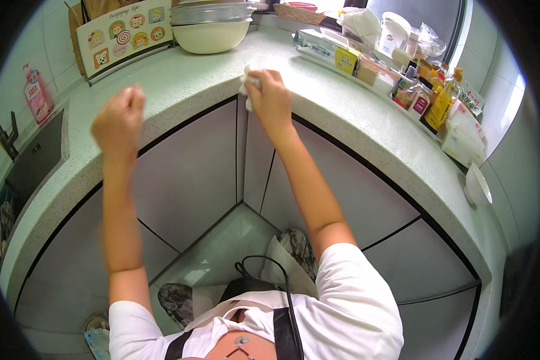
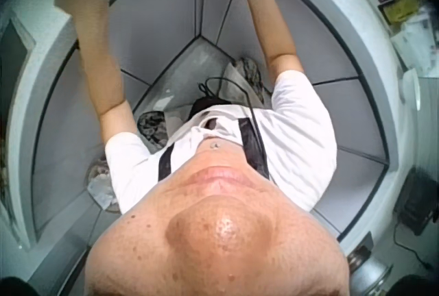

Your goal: The person wipes the kitchen countertop and the edges of the lower cabinets with a white cloth.

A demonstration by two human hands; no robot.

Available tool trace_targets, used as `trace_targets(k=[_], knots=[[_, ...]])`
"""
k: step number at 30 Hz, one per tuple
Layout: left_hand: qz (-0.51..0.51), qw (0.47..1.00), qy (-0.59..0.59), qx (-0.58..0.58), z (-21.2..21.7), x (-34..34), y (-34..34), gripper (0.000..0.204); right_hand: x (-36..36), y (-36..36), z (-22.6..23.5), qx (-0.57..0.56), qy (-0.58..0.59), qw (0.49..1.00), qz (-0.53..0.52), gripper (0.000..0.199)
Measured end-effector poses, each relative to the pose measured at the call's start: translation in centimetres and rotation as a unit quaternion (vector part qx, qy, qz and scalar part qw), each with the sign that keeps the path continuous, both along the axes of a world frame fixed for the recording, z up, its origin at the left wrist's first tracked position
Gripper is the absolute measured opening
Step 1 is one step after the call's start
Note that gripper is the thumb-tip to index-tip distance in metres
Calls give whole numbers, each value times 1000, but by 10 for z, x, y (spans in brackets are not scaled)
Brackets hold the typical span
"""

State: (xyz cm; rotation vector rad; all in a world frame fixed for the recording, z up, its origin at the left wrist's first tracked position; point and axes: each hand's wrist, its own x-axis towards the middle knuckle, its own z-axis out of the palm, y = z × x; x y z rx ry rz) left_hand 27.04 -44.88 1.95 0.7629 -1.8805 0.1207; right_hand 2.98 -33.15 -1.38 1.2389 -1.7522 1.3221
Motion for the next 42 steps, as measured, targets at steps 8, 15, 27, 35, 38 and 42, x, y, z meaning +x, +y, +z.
trace_targets(k=[8, 15, 27, 35, 38, 42], knots=[[-9, 994, 47, -102, -6, -42, -8, 37, -8, -63, -22, -34, 85, 984, -155, 22], [-2, 993, 38, -114, -6, -42, -6, 37, 19, -95, -70, -258, -71, 963, -39, 36], [-3, 995, 45, -88, -5, -43, -2, 39, 34, -70, -58, -205, -7, 973, 107, 27], [12, 991, 21, -128, -4, -39, 0, 37, 20, -69, -44, -203, -39, 975, 86, 16], [17, 993, 16, -112, -4, -37, -1, 36, 6, -74, -45, -211, -52, 975, 42, 12], [4, 996, 14, -83, -3, -39, -2, 37, -6, -77, -48, -232, -73, 969, -33, 11]])
